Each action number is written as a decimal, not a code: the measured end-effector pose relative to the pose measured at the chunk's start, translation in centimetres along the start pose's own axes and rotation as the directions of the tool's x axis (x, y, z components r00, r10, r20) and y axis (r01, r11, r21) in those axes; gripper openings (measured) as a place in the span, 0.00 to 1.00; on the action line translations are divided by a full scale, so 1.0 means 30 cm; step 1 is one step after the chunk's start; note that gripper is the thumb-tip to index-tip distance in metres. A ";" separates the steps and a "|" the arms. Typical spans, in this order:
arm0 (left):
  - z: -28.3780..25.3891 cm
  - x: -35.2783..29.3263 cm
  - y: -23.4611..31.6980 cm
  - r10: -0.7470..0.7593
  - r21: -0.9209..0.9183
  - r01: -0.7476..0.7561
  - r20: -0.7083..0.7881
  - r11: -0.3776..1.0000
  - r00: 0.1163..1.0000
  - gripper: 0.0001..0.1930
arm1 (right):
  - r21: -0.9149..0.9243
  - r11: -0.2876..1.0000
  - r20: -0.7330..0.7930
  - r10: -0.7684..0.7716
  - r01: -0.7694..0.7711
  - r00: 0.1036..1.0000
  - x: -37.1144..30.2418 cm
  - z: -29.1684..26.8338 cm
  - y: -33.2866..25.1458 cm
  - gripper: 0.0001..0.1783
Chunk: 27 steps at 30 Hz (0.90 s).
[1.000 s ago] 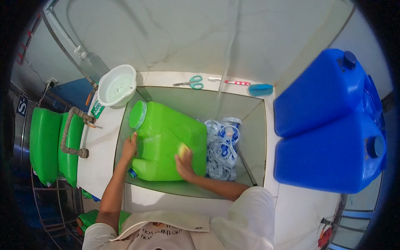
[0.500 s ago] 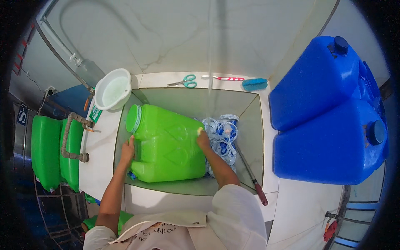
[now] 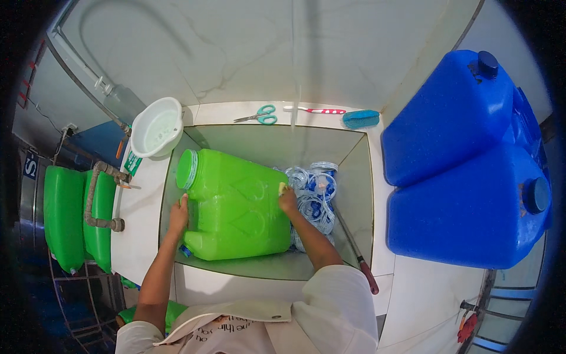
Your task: The person fills blue plastic jerrycans with water from a tap, then applies a plastic seal strip around the cap and uses a heat gun to shrink and secure it. The person also scrubs a green jerrycan with a sponge and cuts a plastic seal strip with scissors.
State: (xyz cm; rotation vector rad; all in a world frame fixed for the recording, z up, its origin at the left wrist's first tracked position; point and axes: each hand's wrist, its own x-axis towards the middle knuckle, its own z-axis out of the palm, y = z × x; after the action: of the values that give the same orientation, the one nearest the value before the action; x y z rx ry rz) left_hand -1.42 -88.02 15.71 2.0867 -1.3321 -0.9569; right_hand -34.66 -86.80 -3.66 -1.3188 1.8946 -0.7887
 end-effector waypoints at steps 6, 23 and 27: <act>0.011 0.051 -0.026 0.008 0.074 -0.007 -0.012 0.997 1.000 0.31 | -0.215 0.966 0.291 -0.078 0.145 0.953 -0.328 0.226 0.217 0.34; -0.019 -0.058 -0.008 -0.078 0.001 0.078 -0.022 0.997 0.997 0.30 | 0.066 0.998 0.084 -0.007 0.002 0.996 -0.456 0.229 -0.151 0.37; 0.013 -0.132 0.103 0.181 0.062 -0.183 0.033 0.981 0.983 0.31 | -0.135 0.740 -0.183 -0.672 0.659 0.718 -0.255 -0.175 -0.720 0.30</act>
State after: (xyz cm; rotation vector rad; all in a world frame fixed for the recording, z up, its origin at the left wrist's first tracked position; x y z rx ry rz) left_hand -4.60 -85.69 18.83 1.9641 -1.5569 -0.8773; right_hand -25.54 -85.52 17.99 -2.0791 1.5851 -1.2873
